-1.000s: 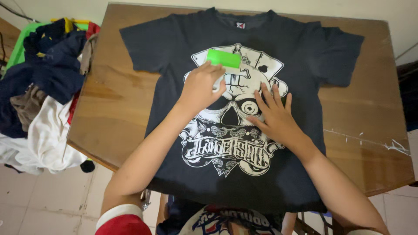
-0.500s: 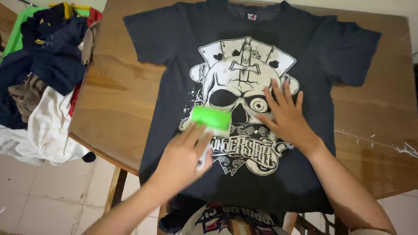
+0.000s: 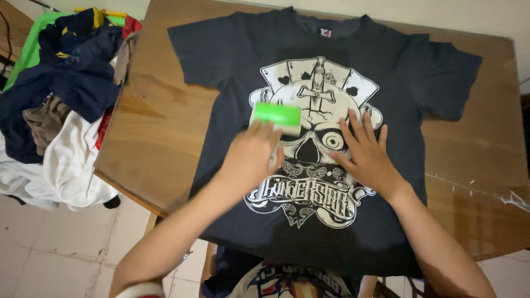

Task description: The person uses a lint roller to clean a black t-shirt laid flat on a table, then hangs it on a hanger. The person then lays a beige t-shirt on the table and smooths it out before using the lint roller on it.

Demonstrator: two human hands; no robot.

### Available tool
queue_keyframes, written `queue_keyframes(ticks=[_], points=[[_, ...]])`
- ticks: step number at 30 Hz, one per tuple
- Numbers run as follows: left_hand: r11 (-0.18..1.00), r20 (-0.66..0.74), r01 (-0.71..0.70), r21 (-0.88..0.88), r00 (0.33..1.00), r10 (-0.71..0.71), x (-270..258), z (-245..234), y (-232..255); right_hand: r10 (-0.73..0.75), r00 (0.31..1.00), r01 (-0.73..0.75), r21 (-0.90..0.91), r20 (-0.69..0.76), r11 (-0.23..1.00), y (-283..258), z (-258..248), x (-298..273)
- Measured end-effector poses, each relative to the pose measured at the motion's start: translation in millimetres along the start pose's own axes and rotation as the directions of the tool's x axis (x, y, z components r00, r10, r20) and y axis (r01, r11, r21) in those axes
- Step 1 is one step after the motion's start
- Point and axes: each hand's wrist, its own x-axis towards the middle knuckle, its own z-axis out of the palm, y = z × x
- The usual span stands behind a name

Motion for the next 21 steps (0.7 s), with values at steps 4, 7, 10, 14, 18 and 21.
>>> queue_keyframes(ticks=[4, 7, 10, 14, 18, 21], points=[[0.998, -0.182, -0.054, -0.037, 0.982, 0.047, 63.7, 23.6, -40.0, 0.013, 1.0, -0.013, -0.004, 0.0, 1.0, 0.7, -0.1, -1.9], [0.991, -0.299, -0.128, -0.043, 0.948, 0.109, 76.4, 32.8, -52.6, 0.01, 1.0, -0.01, 0.011, 0.012, 1.0, 1.0, -0.5, -2.4], [0.994, -0.254, -0.101, -0.051, 0.963, 0.085, 66.2, 26.8, -48.7, 0.009, 1.0, -0.009, 0.004, 0.028, 1.0, 1.6, -1.1, -1.1], [0.995, -0.193, -0.093, -0.034, 0.978, 0.085, 3.5, -1.7, -24.9, 0.019, 0.999, -0.021, 0.031, 0.042, 0.999, 1.0, -1.9, -1.4], [0.999, -0.082, 0.019, -0.026, 0.996, -0.021, -71.2, -38.2, 11.3, 0.013, 0.999, -0.014, 0.028, 0.046, 1.0, 0.0, -2.9, -1.9], [0.995, 0.007, 0.084, -0.051, 0.996, -0.084, -113.5, -63.0, 37.7, 0.017, 0.998, -0.018, 0.026, 0.056, 0.999, -1.1, -3.4, -1.0]])
